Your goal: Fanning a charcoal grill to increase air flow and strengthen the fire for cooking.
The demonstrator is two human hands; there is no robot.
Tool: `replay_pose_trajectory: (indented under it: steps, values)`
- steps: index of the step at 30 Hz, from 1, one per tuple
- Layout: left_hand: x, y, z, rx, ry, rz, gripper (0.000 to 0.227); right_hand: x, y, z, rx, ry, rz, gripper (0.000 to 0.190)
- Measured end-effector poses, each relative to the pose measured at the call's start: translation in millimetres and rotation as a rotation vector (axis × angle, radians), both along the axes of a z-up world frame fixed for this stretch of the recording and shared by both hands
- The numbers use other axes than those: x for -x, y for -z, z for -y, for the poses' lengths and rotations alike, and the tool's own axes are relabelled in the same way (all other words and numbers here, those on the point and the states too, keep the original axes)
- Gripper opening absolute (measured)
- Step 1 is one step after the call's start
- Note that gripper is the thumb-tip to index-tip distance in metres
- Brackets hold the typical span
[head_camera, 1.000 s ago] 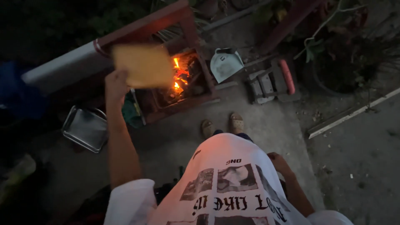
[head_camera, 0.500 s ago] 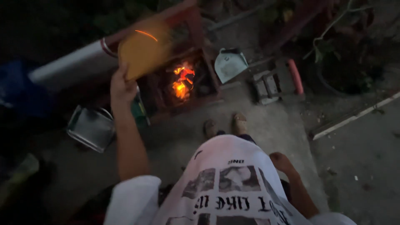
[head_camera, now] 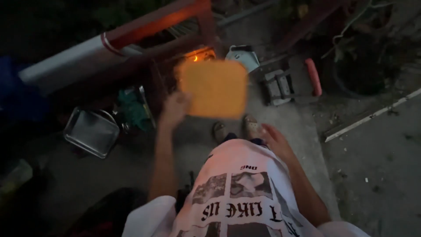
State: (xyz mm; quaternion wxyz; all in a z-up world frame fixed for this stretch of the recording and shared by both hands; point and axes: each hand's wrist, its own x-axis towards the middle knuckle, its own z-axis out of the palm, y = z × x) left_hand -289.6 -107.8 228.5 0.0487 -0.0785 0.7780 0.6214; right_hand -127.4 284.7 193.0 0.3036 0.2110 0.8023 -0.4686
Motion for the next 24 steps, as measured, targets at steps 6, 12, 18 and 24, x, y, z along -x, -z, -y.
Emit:
replay_pose_trajectory:
  steps: [6, 12, 18, 24]
  values:
    - [-98, 72, -51, -0.17, 0.143, 0.177, 0.038, 51, -29, 30, 0.648, 0.077, -0.184, 0.035]
    - [-197, 205, -6, -0.138, -0.064, 0.599, 0.045, 120, -51, 29, -0.366, -0.597, -0.294, 0.019]
    - [-276, 249, 48, -0.03, -0.11, 0.675, 0.043, 174, -53, 84, -0.033, -0.758, -0.306, 0.033]
    - [-333, 293, 76, -0.044, -0.205, 0.864, 0.039, 209, -69, 127, -0.291, -0.887, -0.481, 0.033]
